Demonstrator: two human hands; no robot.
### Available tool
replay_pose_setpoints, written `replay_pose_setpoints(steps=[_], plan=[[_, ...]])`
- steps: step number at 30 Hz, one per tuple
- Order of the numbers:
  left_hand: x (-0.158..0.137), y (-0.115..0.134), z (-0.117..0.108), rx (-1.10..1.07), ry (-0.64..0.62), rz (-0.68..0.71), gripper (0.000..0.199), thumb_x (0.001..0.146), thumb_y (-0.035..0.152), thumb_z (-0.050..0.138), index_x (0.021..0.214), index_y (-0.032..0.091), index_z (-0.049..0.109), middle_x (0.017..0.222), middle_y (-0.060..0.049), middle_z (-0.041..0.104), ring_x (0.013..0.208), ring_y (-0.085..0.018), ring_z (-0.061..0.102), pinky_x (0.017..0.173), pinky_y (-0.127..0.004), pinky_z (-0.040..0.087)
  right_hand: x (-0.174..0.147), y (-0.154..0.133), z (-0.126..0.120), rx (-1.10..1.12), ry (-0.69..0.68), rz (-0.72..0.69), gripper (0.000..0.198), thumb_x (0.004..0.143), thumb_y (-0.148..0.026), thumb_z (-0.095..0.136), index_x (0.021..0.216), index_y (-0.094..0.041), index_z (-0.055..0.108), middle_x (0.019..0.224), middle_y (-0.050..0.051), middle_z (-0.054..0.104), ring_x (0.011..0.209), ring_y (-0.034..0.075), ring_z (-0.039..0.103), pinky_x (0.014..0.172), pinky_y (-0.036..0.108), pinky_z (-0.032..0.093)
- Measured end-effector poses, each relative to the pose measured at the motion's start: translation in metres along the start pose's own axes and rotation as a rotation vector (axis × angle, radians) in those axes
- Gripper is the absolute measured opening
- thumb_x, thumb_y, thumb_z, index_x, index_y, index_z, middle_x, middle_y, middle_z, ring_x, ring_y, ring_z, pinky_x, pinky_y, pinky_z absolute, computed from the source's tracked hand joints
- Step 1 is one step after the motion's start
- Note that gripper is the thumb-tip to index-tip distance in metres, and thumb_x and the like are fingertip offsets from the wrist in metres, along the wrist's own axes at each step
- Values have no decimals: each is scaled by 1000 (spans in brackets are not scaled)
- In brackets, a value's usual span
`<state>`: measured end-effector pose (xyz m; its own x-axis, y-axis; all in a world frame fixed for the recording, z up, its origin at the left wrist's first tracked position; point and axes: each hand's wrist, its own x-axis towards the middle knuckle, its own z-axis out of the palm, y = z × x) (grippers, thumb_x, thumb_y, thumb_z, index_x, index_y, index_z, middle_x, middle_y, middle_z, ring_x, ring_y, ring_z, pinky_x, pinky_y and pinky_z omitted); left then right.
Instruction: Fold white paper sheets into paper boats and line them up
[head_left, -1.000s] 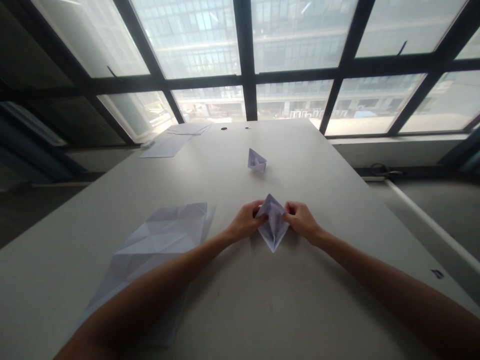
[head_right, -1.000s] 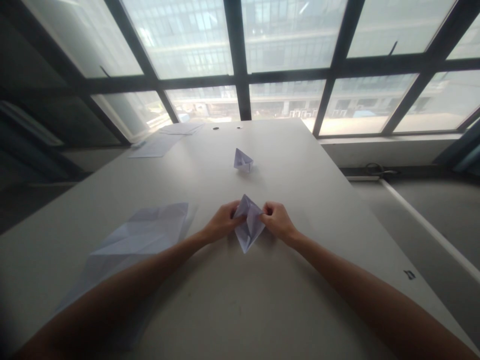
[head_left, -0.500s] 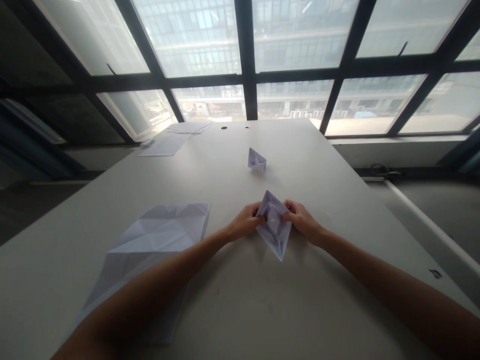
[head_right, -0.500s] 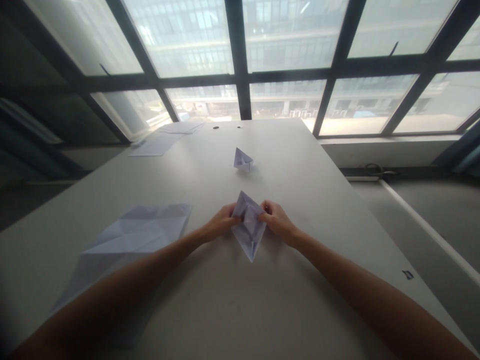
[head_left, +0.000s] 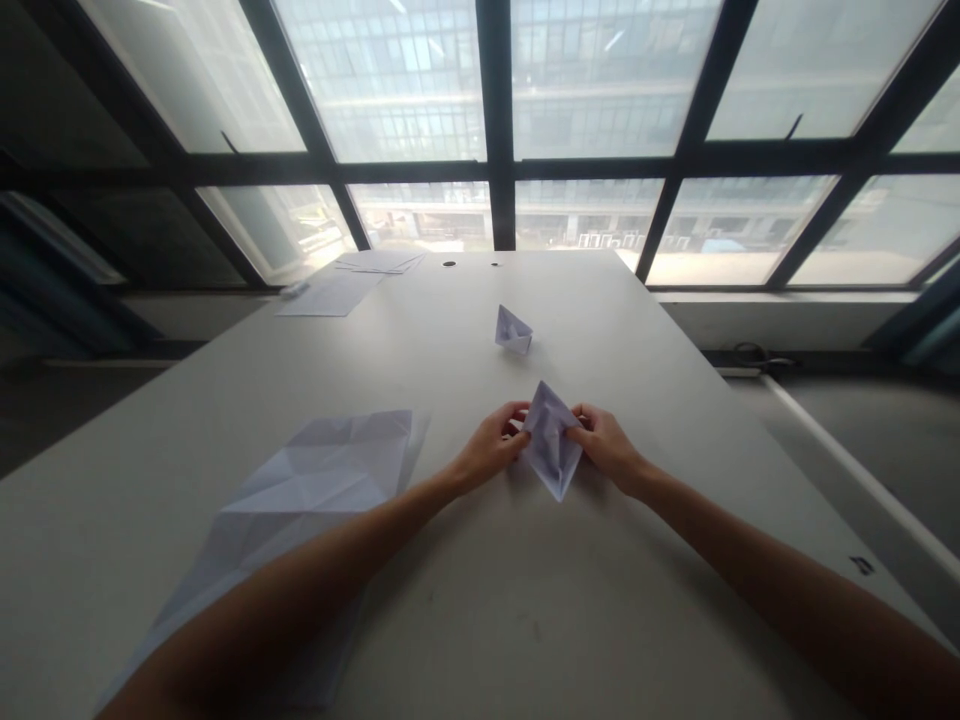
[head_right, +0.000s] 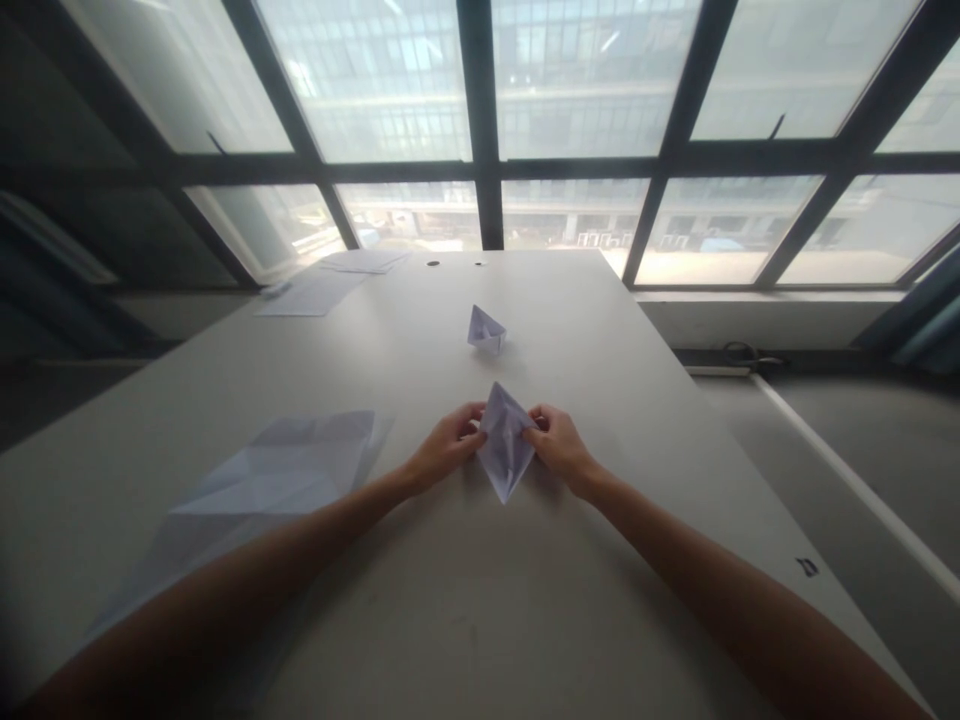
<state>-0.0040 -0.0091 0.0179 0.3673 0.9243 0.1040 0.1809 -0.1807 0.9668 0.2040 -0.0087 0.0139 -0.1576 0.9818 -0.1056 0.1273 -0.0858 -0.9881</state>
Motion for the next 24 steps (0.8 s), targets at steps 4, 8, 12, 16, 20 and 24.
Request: replay_pose_setpoints(steps=[4, 8, 12, 16, 20, 24], plan=[[-2, -1, 2, -54, 193, -15, 46, 85, 29, 54, 129, 16, 49, 114, -10, 58, 76, -13, 58, 53, -21, 49, 22, 7, -19, 11, 47, 70, 14, 71, -22, 67, 82, -17, 60, 68, 1, 65, 53, 12, 55, 48, 22, 40], [-1, 1, 3, -68, 280, -17, 41, 83, 27, 52, 122, 15, 53, 109, -9, 59, 71, -11, 57, 52, -20, 48, 69, 6, -44, -54, 139, 106, 8, 70, -15, 68, 76, -15, 63, 64, 2, 64, 53, 12, 56, 47, 21, 44], [-2, 1, 3, -66, 269, -33, 41, 82, 26, 52, 121, 15, 54, 107, -8, 60, 71, -11, 57, 52, -20, 48, 130, -6, -63, -138, 253, 136, 8, 68, -12, 71, 66, -14, 64, 54, 1, 59, 48, 11, 53, 45, 21, 43], [-3, -1, 2, -75, 251, -46, 42, 81, 24, 51, 121, 15, 54, 106, -7, 60, 72, -11, 56, 53, -20, 48, 182, -19, -66, -170, 355, 155, 15, 67, -14, 75, 64, -15, 61, 49, -1, 55, 47, 11, 53, 43, 20, 44], [-4, -3, 2, -94, 228, -64, 40, 80, 22, 51, 120, 16, 55, 105, -7, 60, 73, -12, 57, 52, -20, 48, 221, -24, -63, -205, 403, 165, 15, 65, -13, 77, 67, -15, 62, 49, -2, 54, 48, 12, 55, 43, 21, 46], [-5, -5, 3, -95, 217, -72, 40, 81, 20, 50, 120, 17, 56, 104, -7, 60, 73, -12, 57, 52, -20, 48, 248, -22, -63, -259, 423, 160, 14, 65, -9, 75, 66, -14, 62, 47, -3, 52, 46, 13, 53, 41, 21, 44]])
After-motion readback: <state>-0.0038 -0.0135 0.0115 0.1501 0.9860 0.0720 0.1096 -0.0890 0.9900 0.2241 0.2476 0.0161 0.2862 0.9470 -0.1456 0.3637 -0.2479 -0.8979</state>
